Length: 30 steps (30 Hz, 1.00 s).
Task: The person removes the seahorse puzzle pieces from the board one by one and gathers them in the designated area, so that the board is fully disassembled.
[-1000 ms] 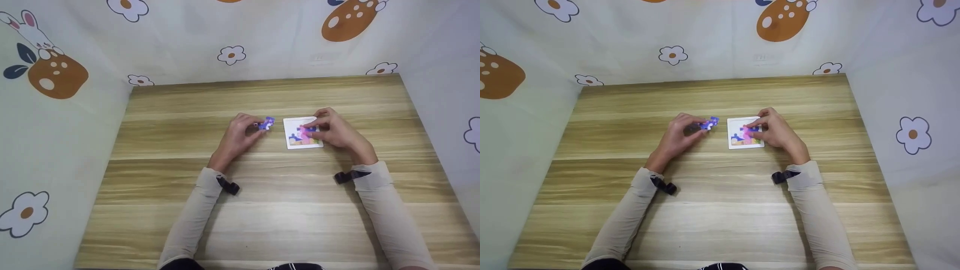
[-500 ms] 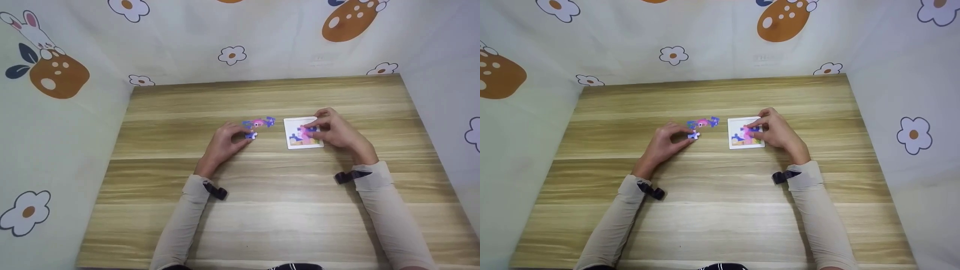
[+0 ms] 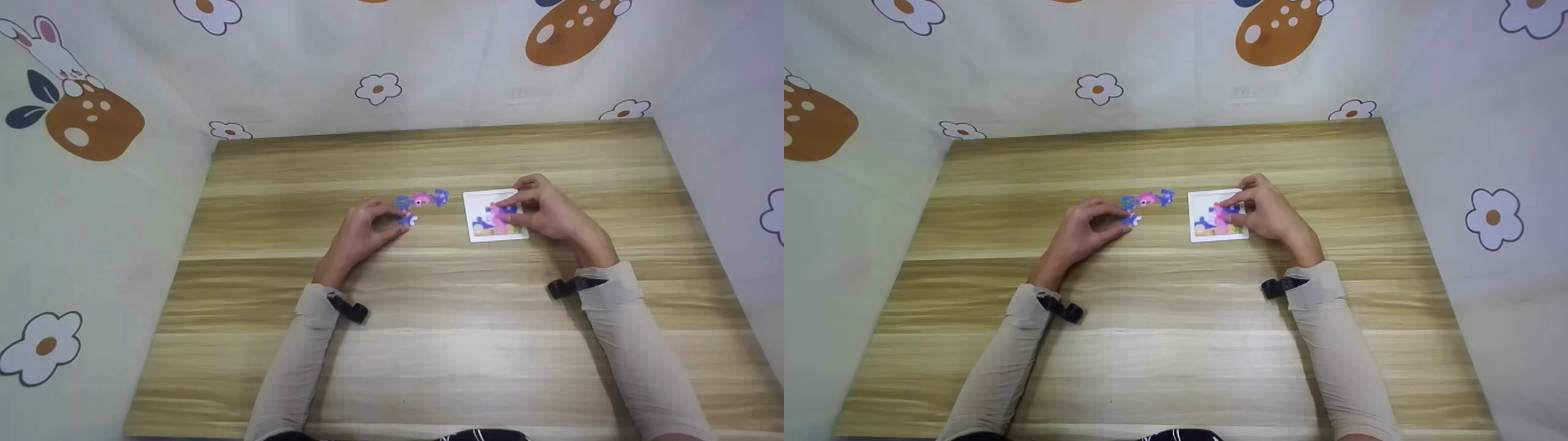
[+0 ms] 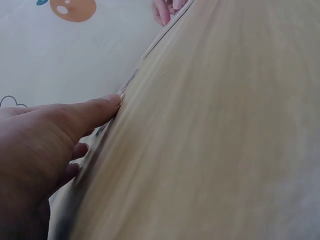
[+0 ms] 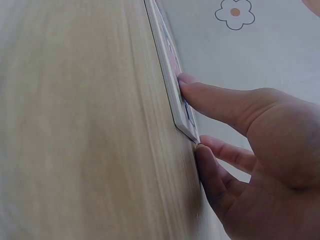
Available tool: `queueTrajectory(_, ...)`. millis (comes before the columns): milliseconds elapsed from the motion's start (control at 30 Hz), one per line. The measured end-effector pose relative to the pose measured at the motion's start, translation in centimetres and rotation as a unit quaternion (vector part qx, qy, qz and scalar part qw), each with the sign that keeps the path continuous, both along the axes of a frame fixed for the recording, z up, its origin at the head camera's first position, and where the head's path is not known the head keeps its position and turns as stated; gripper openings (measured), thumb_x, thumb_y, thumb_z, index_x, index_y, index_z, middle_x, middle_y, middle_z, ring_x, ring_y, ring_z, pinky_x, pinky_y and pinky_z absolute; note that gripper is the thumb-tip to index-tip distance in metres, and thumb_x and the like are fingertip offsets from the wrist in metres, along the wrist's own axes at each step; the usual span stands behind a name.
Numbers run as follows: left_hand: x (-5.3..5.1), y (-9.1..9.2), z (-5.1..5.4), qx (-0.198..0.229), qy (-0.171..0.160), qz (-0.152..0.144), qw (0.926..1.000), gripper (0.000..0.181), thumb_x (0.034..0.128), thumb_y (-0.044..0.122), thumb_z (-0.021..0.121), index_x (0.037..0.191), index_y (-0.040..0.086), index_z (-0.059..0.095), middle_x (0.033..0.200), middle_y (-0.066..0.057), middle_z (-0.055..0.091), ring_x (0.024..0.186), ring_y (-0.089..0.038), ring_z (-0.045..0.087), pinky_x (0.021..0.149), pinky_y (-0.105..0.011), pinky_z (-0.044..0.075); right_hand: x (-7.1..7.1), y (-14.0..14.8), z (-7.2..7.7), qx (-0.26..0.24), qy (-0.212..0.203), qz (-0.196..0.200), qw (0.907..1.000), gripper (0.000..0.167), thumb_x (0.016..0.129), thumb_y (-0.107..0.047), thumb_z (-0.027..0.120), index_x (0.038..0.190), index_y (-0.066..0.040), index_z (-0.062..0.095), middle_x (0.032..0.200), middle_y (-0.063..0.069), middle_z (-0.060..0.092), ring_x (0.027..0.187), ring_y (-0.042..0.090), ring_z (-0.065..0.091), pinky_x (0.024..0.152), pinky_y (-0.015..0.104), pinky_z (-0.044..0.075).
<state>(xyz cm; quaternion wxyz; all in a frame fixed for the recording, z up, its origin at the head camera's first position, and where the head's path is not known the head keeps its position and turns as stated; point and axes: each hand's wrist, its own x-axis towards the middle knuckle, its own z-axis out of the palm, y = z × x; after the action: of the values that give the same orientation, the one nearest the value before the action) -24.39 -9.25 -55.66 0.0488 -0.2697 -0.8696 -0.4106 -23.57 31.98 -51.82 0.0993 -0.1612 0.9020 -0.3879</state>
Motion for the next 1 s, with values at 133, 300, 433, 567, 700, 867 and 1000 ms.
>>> queueTrajectory(133, -0.1, -0.3, 0.0, 0.004, -0.007, -0.003, 1.0, 0.026, 0.0928, 0.031, 0.088, 0.113, 0.015, 0.085, 0.114, -0.001, 0.08, 0.116, -0.02, 0.071, 0.111, -0.038, 0.054, 0.0, 0.0, 0.1, -0.002, -0.007, -0.001, 1.0, 0.032, 0.095, -0.022, 0.086, 0.126, -0.02, 0.082, 0.147, 0.02, 0.049, 0.131, 0.035, 0.047, 0.11, 0.051, 0.04)
queueTrajectory(300, -0.2, -0.4, 0.0, 0.007, -0.02, 0.001, 0.9998, 0.025, 0.0939, 0.031, 0.087, 0.114, 0.015, 0.085, 0.115, -0.001, 0.08, 0.116, -0.021, 0.071, 0.11, -0.039, 0.054, 0.0, 0.0, 0.2, -0.002, -0.005, 0.0, 1.0, 0.032, 0.095, -0.022, 0.086, 0.126, -0.018, 0.082, 0.146, 0.02, 0.049, 0.131, 0.035, 0.047, 0.109, 0.05, 0.04)
queueTrajectory(433, -0.2, -0.5, 0.1, 0.008, -0.026, 0.004, 0.9996, 0.025, 0.0941, 0.03, 0.087, 0.114, 0.016, 0.084, 0.115, -0.001, 0.081, 0.116, -0.02, 0.072, 0.109, -0.039, 0.055, 0.0, 0.0, 0.0, -0.002, 0.003, 0.004, 1.0, 0.032, 0.094, -0.02, 0.086, 0.126, -0.016, 0.082, 0.145, 0.021, 0.05, 0.13, 0.035, 0.047, 0.108, 0.048, 0.04)
queueTrajectory(567, -0.2, -0.5, 0.2, 0.003, -0.022, 0.004, 0.9997, 0.025, 0.0944, 0.03, 0.087, 0.114, 0.015, 0.084, 0.113, -0.001, 0.081, 0.113, -0.019, 0.073, 0.108, -0.038, 0.056, -0.1, -0.1, -0.2, -0.003, 0.013, 0.005, 0.9999, 0.032, 0.093, -0.018, 0.087, 0.124, -0.015, 0.083, 0.143, 0.022, 0.051, 0.129, 0.035, 0.047, 0.107, 0.046, 0.039)
queueTrajectory(700, -0.1, -0.5, 0.4, 0.005, -0.018, 0.007, 0.9998, 0.027, 0.0936, 0.03, 0.088, 0.114, 0.014, 0.084, 0.112, 0.0, 0.081, 0.112, -0.019, 0.073, 0.107, -0.039, 0.056, -0.2, -0.1, -0.2, -0.004, 0.019, 0.004, 0.9998, 0.031, 0.093, -0.019, 0.088, 0.123, -0.014, 0.084, 0.144, 0.022, 0.051, 0.131, 0.036, 0.048, 0.109, 0.048, 0.038)
queueTrajectory(867, 0.0, 0.1, 0.9, 0.028, -0.019, 0.015, 0.9993, 0.03, 0.0919, 0.028, 0.089, 0.114, 0.009, 0.082, 0.113, -0.005, 0.082, 0.112, -0.022, 0.074, 0.107, -0.04, 0.056, -0.2, -0.1, -0.2, -0.003, 0.015, 0.003, 0.9999, 0.031, 0.093, -0.019, 0.088, 0.123, -0.015, 0.083, 0.145, 0.023, 0.051, 0.133, 0.037, 0.047, 0.111, 0.051, 0.038)
queueTrajectory(1000, 0.3, 1.2, 1.3, 0.039, -0.015, 0.004, 0.9991, 0.031, 0.0924, 0.025, 0.089, 0.115, 0.006, 0.081, 0.114, -0.008, 0.082, 0.11, -0.023, 0.075, 0.103, -0.041, 0.058, -0.1, 0.0, -0.1, 0.0, 0.011, 0.001, 0.9999, 0.031, 0.093, -0.019, 0.087, 0.124, -0.015, 0.083, 0.146, 0.022, 0.051, 0.133, 0.037, 0.047, 0.112, 0.052, 0.038)
